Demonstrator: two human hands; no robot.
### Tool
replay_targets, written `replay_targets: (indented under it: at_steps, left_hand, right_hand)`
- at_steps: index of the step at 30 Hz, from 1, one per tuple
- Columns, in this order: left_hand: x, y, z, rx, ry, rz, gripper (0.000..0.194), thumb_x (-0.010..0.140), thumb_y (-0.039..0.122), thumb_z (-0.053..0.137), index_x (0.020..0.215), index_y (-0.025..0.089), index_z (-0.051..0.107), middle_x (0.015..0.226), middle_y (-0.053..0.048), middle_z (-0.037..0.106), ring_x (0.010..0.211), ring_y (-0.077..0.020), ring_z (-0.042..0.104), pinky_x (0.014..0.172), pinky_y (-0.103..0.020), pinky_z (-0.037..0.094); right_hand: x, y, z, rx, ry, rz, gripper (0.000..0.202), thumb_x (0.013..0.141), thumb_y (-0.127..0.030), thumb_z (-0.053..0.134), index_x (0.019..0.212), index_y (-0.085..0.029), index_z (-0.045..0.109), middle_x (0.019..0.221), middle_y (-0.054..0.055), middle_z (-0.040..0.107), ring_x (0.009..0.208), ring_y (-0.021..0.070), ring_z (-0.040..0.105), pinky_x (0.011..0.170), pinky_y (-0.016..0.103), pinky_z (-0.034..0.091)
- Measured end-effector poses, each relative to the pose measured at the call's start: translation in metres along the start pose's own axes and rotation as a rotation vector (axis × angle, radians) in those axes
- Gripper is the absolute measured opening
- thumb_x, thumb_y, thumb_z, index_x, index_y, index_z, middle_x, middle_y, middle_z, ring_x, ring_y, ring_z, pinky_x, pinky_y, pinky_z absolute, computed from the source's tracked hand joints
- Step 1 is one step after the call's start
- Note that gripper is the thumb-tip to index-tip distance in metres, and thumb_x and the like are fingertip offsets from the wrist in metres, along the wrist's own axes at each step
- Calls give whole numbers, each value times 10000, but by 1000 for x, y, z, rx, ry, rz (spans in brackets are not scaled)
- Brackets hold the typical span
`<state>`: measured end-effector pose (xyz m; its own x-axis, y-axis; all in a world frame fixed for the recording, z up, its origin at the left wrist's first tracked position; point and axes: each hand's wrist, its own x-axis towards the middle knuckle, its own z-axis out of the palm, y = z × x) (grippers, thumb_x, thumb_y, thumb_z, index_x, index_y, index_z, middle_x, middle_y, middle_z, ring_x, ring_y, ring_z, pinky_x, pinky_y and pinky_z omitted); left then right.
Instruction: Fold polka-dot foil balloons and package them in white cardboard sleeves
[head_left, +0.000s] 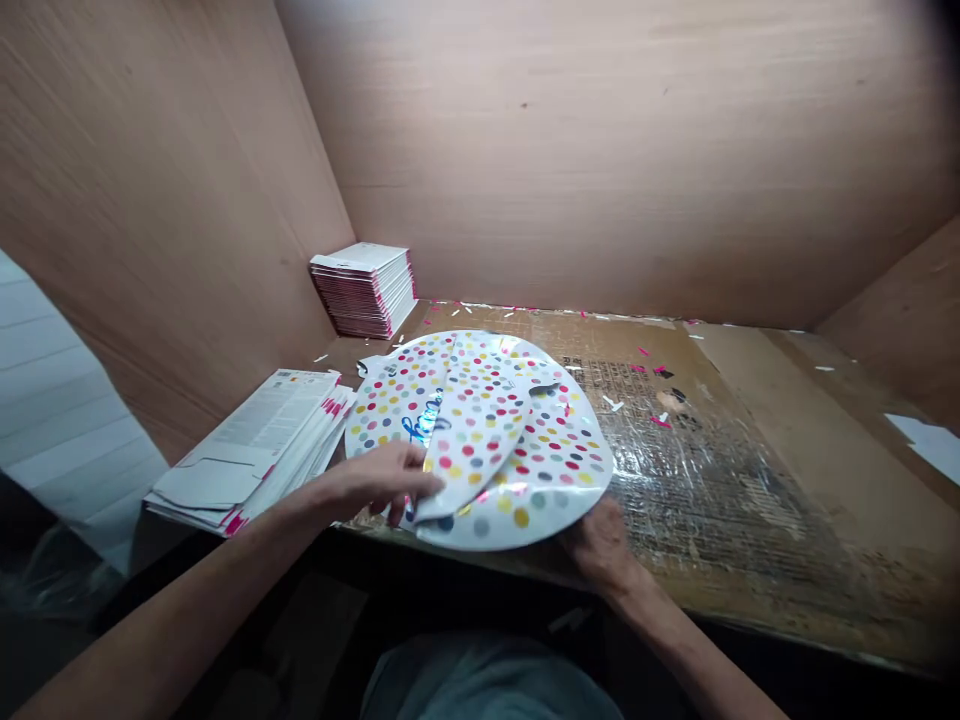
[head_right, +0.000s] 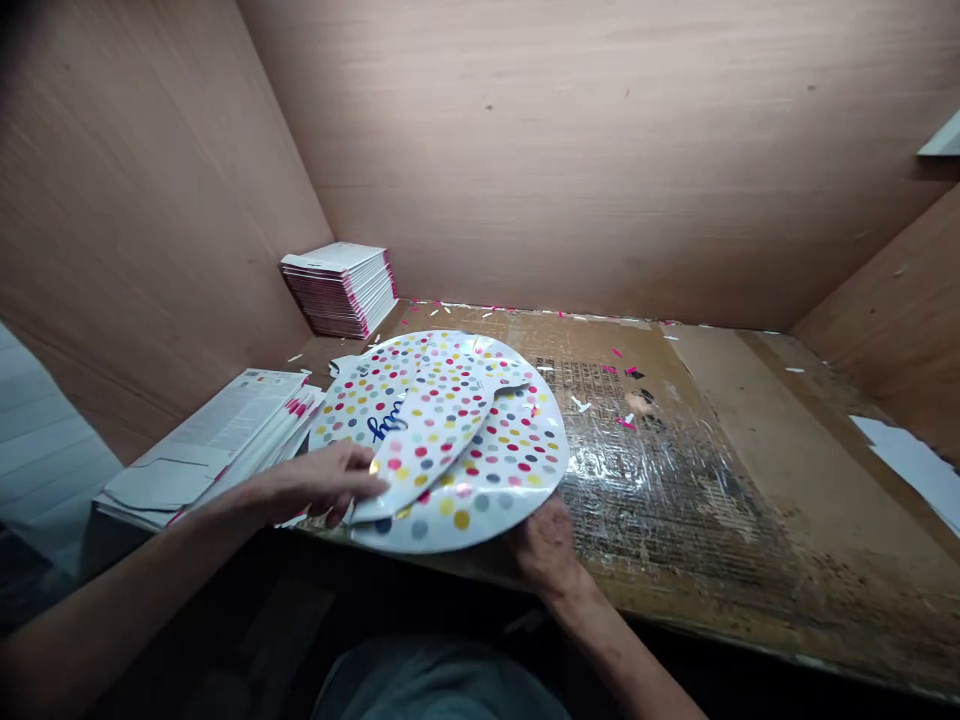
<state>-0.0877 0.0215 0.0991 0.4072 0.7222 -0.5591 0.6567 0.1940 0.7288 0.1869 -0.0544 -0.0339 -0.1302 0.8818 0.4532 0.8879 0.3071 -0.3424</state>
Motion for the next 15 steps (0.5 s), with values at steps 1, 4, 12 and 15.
replay_targets:
  at_steps: [1, 4, 12, 15]
  left_hand:
    - [0, -13, 0, 203, 53, -17, 414, 647, 572, 730, 621, 192, 567, 500, -4, 586, 454, -146, 556, 398, -211, 306]
    - [16, -24, -3, 640, 427, 74, 526, 678, 700, 670, 812, 190, 683, 809, -87, 731, 787, -275, 687, 660, -323, 502]
    - [135, -3, 44, 923, 314, 804, 726, 943, 587, 442, 1498, 125, 366, 1591, -193, 301, 1493, -360, 212, 1184, -544, 216]
    - [144, -7, 48, 914, 307, 904, 694, 941, 593, 441, 1444, 115, 444, 1548, -202, 376, 1467, -355, 281, 1177, -521, 245]
  right_hand:
    - [-9, 13, -4, -49, 17, 46, 296, 887, -363, 506, 1120, -229, 630, 977, 147, 695, 855, 331, 661, 726, 475, 560]
    - [-21, 31, -22, -214, 91, 166, 259, 909, -384, 518, 1097, -224, 596, 953, 152, 665, 816, 318, 658, 669, 450, 562]
    - [24, 51, -33, -290, -74, -452, 578, 932, -93, 435, 1483, -255, 377, 1527, 155, 424, 1430, 302, 376, 1115, 541, 396]
    - [43, 63, -38, -185, -354, -556, 466, 925, -106, 447, 1364, -218, 554, 1422, 152, 558, 1343, 297, 496, 1065, 508, 455]
